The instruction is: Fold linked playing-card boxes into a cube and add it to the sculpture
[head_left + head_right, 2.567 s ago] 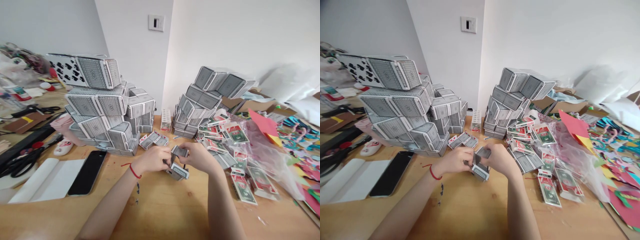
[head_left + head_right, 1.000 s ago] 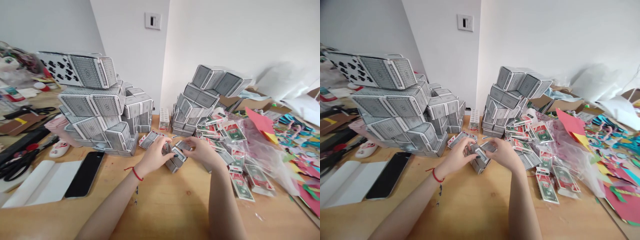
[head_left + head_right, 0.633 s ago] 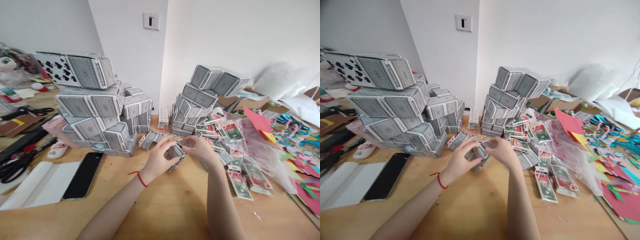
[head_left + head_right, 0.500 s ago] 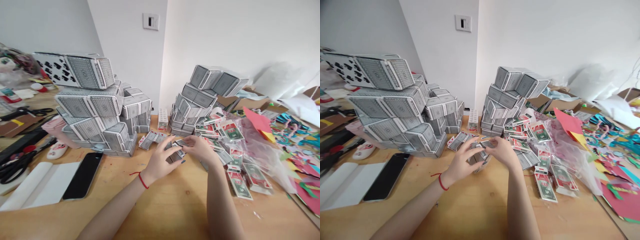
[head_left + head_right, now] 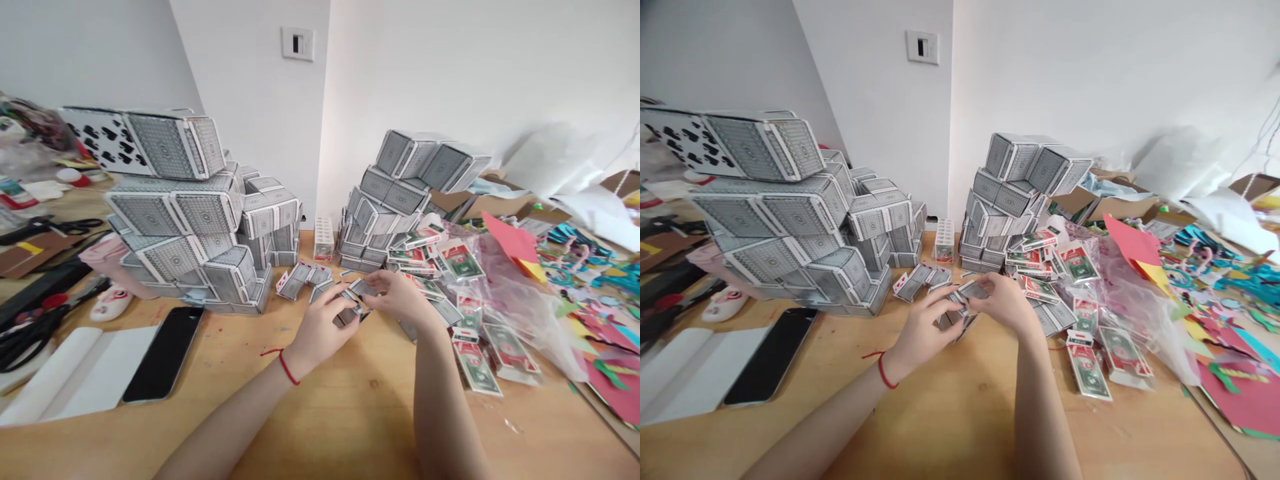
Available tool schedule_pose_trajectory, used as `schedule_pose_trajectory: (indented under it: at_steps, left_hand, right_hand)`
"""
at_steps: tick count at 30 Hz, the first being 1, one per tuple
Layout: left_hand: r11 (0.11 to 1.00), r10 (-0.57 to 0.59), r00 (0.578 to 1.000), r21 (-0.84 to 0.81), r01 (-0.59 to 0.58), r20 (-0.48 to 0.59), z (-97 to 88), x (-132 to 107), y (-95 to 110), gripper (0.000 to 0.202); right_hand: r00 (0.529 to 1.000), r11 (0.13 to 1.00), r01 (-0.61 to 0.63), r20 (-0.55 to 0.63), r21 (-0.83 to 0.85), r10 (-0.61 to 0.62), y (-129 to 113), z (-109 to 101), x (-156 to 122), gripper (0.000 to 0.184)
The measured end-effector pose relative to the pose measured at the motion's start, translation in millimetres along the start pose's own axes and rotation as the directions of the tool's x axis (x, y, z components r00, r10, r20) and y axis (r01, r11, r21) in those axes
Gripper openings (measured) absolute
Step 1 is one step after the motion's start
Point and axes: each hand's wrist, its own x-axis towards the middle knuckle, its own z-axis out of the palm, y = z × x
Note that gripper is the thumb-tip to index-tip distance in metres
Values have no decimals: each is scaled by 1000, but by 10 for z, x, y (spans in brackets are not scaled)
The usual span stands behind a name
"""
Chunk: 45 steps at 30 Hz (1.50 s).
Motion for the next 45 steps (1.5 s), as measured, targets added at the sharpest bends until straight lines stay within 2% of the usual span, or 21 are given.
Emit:
schedule_pose_trajectory:
  at_steps: [6,10,14,22,25,30,35,42,45]
  left_hand:
    - [1000,-13,999,1,13,-34,49,-21,38,14]
    - [999,42,998,26,-40,-56,105,-49,32,17]
    - [994,94,995,61,-91,-46,133,-77,16,19]
    - [991,117,991,76,-112,-66,130,-68,34,18]
    - [996,73,991,64,-67,-109,142,-66,20,24]
    - [996,-41,984,65,53,-171,135,-50,-3,50]
    - [995,-87,983,39,94,-160,106,-35,-22,49]
    - [975,-200,973,-120,187,-115,108,-14,-69,51]
    - [977,-199,976,-102,189,-94,77,3,-74,51]
  right_hand:
    - [1000,1000,-14,-6,-8,14,-51,5,-1,30]
    - [999,1000,-19,-45,-9,19,-47,32,15,27]
    - [999,1000,-22,-30,-8,22,-26,50,21,29]
    - [998,992,-51,-37,-117,47,-69,53,18,32]
    - [999,992,-48,-23,-116,46,-67,33,13,33]
    - [999,999,-22,29,-36,23,-74,-13,-4,30]
    - [992,999,-9,127,47,2,-98,-48,-13,28]
    - [983,995,25,181,97,-42,-52,-50,10,32]
    - [981,996,21,188,89,-37,-52,-50,10,31]
